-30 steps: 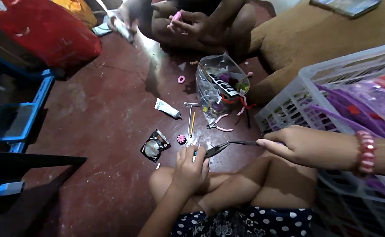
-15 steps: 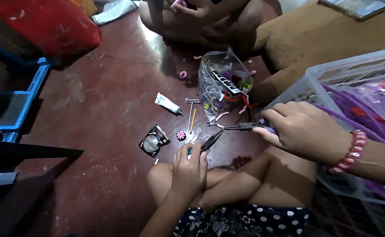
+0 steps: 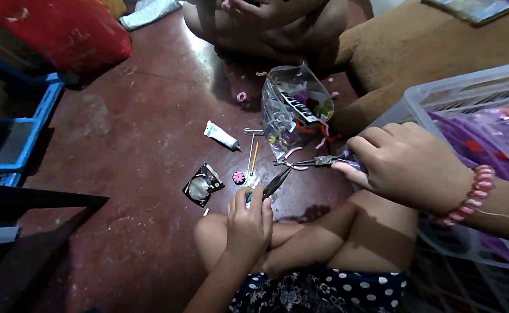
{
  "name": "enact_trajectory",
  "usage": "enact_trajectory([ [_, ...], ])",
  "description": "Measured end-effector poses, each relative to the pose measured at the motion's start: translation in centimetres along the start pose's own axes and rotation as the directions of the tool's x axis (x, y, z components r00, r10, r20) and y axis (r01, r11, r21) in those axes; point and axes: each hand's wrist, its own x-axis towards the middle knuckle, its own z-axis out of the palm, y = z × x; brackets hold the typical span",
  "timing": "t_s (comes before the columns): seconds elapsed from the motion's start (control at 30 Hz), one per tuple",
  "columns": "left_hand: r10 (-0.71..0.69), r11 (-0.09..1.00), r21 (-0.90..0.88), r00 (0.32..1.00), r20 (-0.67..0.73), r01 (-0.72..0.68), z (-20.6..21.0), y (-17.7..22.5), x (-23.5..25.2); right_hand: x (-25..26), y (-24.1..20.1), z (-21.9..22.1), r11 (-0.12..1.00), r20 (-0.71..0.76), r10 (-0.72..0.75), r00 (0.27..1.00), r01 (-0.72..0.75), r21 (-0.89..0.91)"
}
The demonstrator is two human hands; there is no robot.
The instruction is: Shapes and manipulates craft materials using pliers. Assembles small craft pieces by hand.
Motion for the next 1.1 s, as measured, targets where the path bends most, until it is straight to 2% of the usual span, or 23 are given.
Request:
enact_trajectory([
  [0.6, -0.010, 1.000, 0.020, 1.000, -0.026, 0.010, 0.1, 0.3, -0.1, 0.0, -0.3, -0.1, 1.000, -0.008, 0.001, 1.000, -0.001, -0.012],
  [0.87, -0.074, 0.996, -0.036, 0.993, 0.095, 0.078, 0.2, 0.7, 0.2, -0.2, -0.7, -0.1, 0.999, -0.005, 0.002, 1.000, -0.003, -0.045],
  [0.93, -0.071, 0.996, -0.052, 0.990, 0.125, 0.078, 0.0, 0.8, 0.5, -0.5, -0.8, -0.2, 0.999, 0.037, 0.043, 0.998, -0.043, -0.003],
  [1.0, -0.029, 0.999, -0.026, 0.995, 0.096, 0.031, 0.2, 0.3, 0.6, -0.7, -0.9, -0.7, 0.990, 0.142, 0.094, 0.985, -0.107, 0.088],
  [1.1, 0.037, 0.999, 0.026, 0.996, 0.079, -0.039, 0.4, -0.2, 1.1, -0.8, -0.7, -1.2, 0.987, 0.202, 0.113, 0.973, -0.134, 0.093],
])
